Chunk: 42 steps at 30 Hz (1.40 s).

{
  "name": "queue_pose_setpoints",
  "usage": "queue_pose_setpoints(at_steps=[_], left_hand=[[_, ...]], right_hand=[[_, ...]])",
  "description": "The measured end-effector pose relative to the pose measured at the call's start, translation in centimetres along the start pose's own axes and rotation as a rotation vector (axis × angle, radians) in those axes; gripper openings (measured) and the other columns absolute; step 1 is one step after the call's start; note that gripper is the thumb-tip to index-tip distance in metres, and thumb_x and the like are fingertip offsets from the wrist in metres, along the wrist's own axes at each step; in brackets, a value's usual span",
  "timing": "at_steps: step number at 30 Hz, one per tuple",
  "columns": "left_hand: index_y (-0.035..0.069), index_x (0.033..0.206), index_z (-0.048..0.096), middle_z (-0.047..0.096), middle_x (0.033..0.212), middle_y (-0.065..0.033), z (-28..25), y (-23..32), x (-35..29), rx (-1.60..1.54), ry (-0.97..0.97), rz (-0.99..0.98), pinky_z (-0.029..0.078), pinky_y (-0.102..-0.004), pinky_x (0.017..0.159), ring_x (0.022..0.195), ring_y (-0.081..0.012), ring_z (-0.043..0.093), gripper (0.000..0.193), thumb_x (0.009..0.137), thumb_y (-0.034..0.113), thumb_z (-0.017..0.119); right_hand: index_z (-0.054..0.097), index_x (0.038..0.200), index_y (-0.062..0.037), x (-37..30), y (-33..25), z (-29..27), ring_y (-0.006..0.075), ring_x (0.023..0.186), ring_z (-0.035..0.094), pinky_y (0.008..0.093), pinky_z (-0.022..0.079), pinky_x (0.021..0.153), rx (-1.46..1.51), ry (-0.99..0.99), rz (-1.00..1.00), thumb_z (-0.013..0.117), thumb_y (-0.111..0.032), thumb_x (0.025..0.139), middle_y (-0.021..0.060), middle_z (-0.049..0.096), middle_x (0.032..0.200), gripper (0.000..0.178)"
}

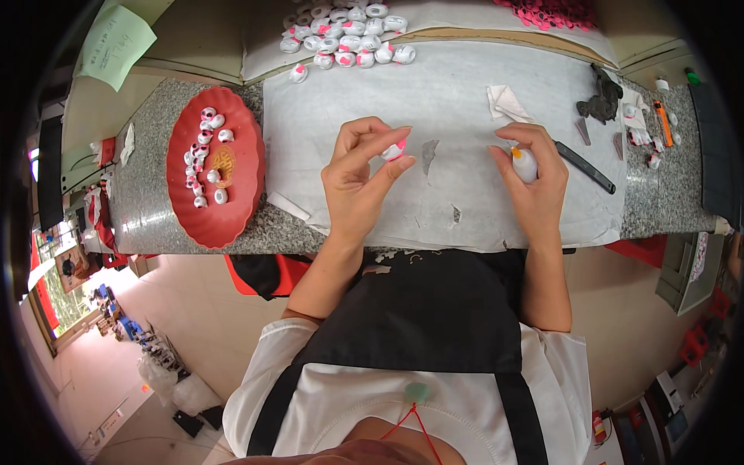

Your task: Gluing small pink bow accessories onto white toy cat heads at a factory workbench.

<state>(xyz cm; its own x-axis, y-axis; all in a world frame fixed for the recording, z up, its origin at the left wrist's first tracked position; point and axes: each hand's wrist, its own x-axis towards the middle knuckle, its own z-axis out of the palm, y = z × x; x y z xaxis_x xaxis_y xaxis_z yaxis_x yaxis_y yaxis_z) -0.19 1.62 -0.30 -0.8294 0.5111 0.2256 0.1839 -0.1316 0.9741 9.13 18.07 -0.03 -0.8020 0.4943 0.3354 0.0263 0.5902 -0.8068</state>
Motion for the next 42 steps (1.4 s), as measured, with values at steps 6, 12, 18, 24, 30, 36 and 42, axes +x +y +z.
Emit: queue_pose_setpoints(at_steps=[6,12,18,24,30,36,42], left_hand=[[0.002,0.088,0.060,0.043,0.088,-0.0025,0.2,0.2,-0.1,0.009,-0.011,-0.019,0.037,-0.0228,0.070,0.078,-0.0110,0.044,0.028,0.061,-0.003,0.064],[0.002,0.086,0.060,0.043,0.088,-0.0033,0.4,0.4,-0.2,0.008,-0.027,-0.016,0.038,-0.0228,0.068,0.076,-0.0105,0.045,0.024,0.062,-0.001,0.064],[0.002,0.083,0.061,0.043,0.087,-0.0038,0.3,0.4,-0.4,-0.016,-0.036,-0.020,0.038,-0.0224,0.067,0.075,-0.0101,0.045,0.021,0.063,0.001,0.064],[0.005,0.081,0.062,0.043,0.086,-0.0044,0.2,0.0,-0.3,-0.021,-0.043,-0.004,0.038,-0.0210,0.062,0.069,-0.0092,0.045,0.017,0.064,0.002,0.062],[0.005,0.081,0.062,0.042,0.086,-0.0042,0.1,0.0,-0.4,-0.021,-0.036,0.007,0.038,-0.0209,0.063,0.069,-0.0091,0.045,0.018,0.064,0.001,0.062],[0.001,0.087,0.059,0.042,0.087,-0.0029,-0.7,0.7,0.0,0.011,0.005,0.029,0.036,-0.0223,0.069,0.077,-0.0104,0.043,0.027,0.061,-0.003,0.064],[0.006,0.088,0.059,0.043,0.082,-0.0040,-5.2,2.2,0.2,0.339,0.294,0.157,0.037,-0.0232,0.067,0.075,-0.0130,0.045,0.028,0.060,0.002,0.064]], right_hand=[[0.053,0.078,-0.0017,0.1,-1.9,0.6,0.0135,0.072,0.049,0.0214,0.037,0.061,0.218,-0.077,0.155,0.060,0.002,0.063,0.0062,0.054,0.080,0.017],[0.053,0.079,-0.0008,0.4,-2.2,1.5,0.0057,0.057,0.040,0.0170,0.033,0.057,0.213,-0.125,0.049,0.057,0.006,0.061,0.0041,0.051,0.084,0.020],[0.053,0.079,-0.0010,0.2,-2.2,1.6,0.0060,0.058,0.040,0.0173,0.034,0.058,0.213,-0.135,0.066,0.058,0.006,0.061,0.0043,0.051,0.084,0.020],[0.053,0.079,-0.0008,0.2,-2.1,1.8,0.0061,0.058,0.040,0.0175,0.034,0.058,0.223,-0.143,0.068,0.058,0.006,0.061,0.0046,0.051,0.084,0.020],[0.053,0.079,-0.0005,0.2,-2.3,1.9,0.0063,0.058,0.041,0.0178,0.034,0.060,0.244,-0.151,0.074,0.057,0.006,0.062,0.0048,0.052,0.084,0.019],[0.053,0.079,-0.0004,0.5,-2.7,2.0,0.0065,0.058,0.040,0.0179,0.034,0.061,0.253,-0.160,0.092,0.058,0.005,0.062,0.0049,0.052,0.084,0.019],[0.053,0.079,-0.0005,0.3,-2.5,1.7,0.0065,0.058,0.039,0.0177,0.033,0.062,0.251,-0.157,0.138,0.058,0.004,0.062,0.0039,0.052,0.084,0.018]])
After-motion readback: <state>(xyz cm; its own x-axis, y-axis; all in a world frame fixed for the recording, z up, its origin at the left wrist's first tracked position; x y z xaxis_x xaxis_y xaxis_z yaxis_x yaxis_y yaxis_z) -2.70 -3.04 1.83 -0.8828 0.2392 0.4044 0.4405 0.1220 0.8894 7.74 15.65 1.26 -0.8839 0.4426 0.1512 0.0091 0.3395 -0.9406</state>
